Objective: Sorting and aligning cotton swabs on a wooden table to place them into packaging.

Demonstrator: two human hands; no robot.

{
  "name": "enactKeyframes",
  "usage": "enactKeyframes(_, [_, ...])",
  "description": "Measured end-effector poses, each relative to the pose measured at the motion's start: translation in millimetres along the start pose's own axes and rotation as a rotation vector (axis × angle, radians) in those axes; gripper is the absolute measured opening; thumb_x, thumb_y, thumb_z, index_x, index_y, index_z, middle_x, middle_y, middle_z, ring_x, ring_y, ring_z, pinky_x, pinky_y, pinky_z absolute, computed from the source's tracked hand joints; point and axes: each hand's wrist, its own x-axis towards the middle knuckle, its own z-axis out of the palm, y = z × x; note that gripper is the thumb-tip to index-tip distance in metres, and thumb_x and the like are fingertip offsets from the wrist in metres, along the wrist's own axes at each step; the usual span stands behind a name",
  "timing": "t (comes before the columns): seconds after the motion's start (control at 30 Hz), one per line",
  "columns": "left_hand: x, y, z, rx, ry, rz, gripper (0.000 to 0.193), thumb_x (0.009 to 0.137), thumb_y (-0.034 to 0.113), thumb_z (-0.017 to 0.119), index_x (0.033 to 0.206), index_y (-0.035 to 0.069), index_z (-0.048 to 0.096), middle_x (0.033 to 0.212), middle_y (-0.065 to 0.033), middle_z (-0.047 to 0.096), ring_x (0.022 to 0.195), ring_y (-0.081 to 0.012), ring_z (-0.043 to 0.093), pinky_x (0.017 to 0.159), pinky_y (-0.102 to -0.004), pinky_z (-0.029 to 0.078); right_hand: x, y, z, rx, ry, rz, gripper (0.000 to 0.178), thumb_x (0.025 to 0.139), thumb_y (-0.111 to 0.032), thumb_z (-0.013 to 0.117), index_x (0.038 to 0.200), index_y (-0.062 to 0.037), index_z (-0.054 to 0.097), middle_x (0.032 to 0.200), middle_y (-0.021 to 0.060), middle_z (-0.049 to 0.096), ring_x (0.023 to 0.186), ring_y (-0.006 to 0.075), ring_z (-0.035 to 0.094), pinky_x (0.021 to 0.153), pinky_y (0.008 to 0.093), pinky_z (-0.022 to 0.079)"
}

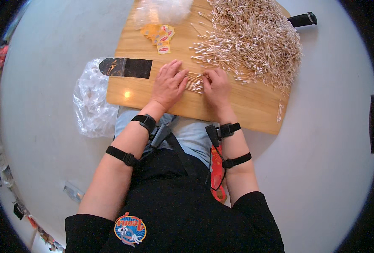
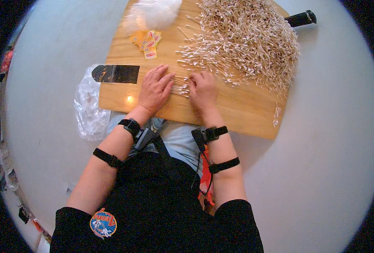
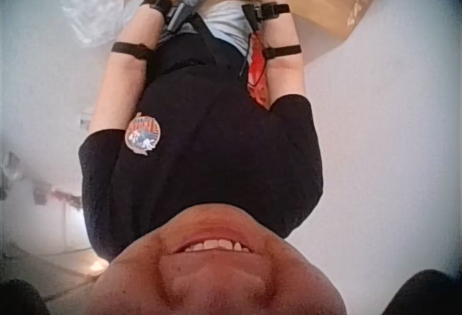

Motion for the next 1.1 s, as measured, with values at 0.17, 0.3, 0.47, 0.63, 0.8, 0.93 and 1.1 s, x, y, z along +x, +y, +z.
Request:
enactKeyframes(0.17, [1.1, 1.2, -2.9, -0.009, -0.036, -0.010, 0.026, 0.093, 0.024, 0.060, 0.115, 0.012, 0.068, 0.133, -0.0148, 0.056, 0.131, -0.0320, 0.047, 0.112, -0.0446, 0.034, -7.6, 18.1, -8.4, 0.038, 0.082, 0.016, 0.007, 0.081, -0.009, 0.069, 0.088, -0.0091, 0.066, 0.090, 0.0096, 0.061, 0.090, 0.0313, 0.058, 0.077, 0.0419, 0.048])
enactKeyframes(0.3, [0.8, 2.2, -3.7, -0.009, -0.038, -0.009, 0.025, 0.093, 0.024, 0.060, 0.114, 0.014, 0.069, 0.133, -0.0148, 0.056, 0.131, -0.0322, 0.047, 0.112, -0.0448, 0.034, -8.1, 23.8, -16.9, 0.017, 0.053, 0.017, 0.007, 0.081, -0.008, 0.069, 0.087, -0.0101, 0.066, 0.089, 0.0091, 0.061, 0.088, 0.0313, 0.058, 0.076, 0.0420, 0.048])
enactKeyframes(0.47, [0.1, 1.3, -4.3, -0.018, -0.052, 0.000, 0.023, 0.092, 0.024, 0.061, 0.112, 0.015, 0.069, 0.133, -0.0144, 0.056, 0.131, -0.0324, 0.047, 0.112, -0.0450, 0.034, -11.0, 38.6, -26.7, -0.101, 0.014, 0.021, 0.008, 0.081, -0.010, 0.071, 0.088, -0.0108, 0.066, 0.087, 0.0089, 0.060, 0.088, 0.0313, 0.058, 0.075, 0.0419, 0.048])
enactKeyframes(0.63, [1.7, 3.5, -4.8, -0.025, -0.064, 0.014, 0.025, 0.093, 0.024, 0.060, 0.113, 0.012, 0.067, 0.133, -0.0140, 0.056, 0.131, -0.0321, 0.047, 0.112, -0.0454, 0.033, -12.8, 51.9, -35.6, -0.172, 0.095, 0.022, 0.008, 0.082, -0.010, 0.070, 0.089, -0.0084, 0.066, 0.086, 0.0104, 0.060, 0.086, 0.0322, 0.058, 0.075, 0.0426, 0.048])
enactKeyframes(0.8, [-0.2, -1.0, -3.8, -0.128, -0.007, -0.045, 0.030, 0.093, 0.019, 0.060, 0.119, 0.006, 0.062, 0.134, -0.0141, 0.056, 0.129, -0.0328, 0.049, 0.112, -0.0453, 0.035, -23.9, 26.2, -16.9, -0.107, 0.133, -0.025, 0.010, 0.083, -0.007, 0.067, 0.092, -0.0051, 0.064, 0.089, 0.0120, 0.062, 0.086, 0.0335, 0.058, 0.076, 0.0436, 0.048])
enactKeyframes(0.93, [-0.7, -1.6, -2.6, -0.124, -0.018, -0.009, 0.029, 0.092, 0.017, 0.060, 0.119, 0.007, 0.062, 0.134, -0.0142, 0.055, 0.128, -0.0329, 0.049, 0.111, -0.0449, 0.036, -39.5, -2.9, -13.1, 0.082, 0.040, 0.067, 0.012, 0.082, -0.006, 0.066, 0.094, -0.0043, 0.063, 0.091, 0.0135, 0.062, 0.088, 0.0344, 0.058, 0.077, 0.0441, 0.048])
enactKeyframes(1.1, [0.7, 1.0, -3.5, -0.027, -0.055, 0.025, 0.030, 0.094, 0.024, 0.059, 0.120, 0.010, 0.064, 0.135, -0.0136, 0.055, 0.131, -0.0305, 0.047, 0.114, -0.0446, 0.032, -38.4, -4.0, -10.0, 0.081, 0.030, 0.042, 0.012, 0.082, -0.005, 0.066, 0.094, -0.0043, 0.064, 0.090, 0.0141, 0.061, 0.087, 0.0346, 0.058, 0.077, 0.0440, 0.048])
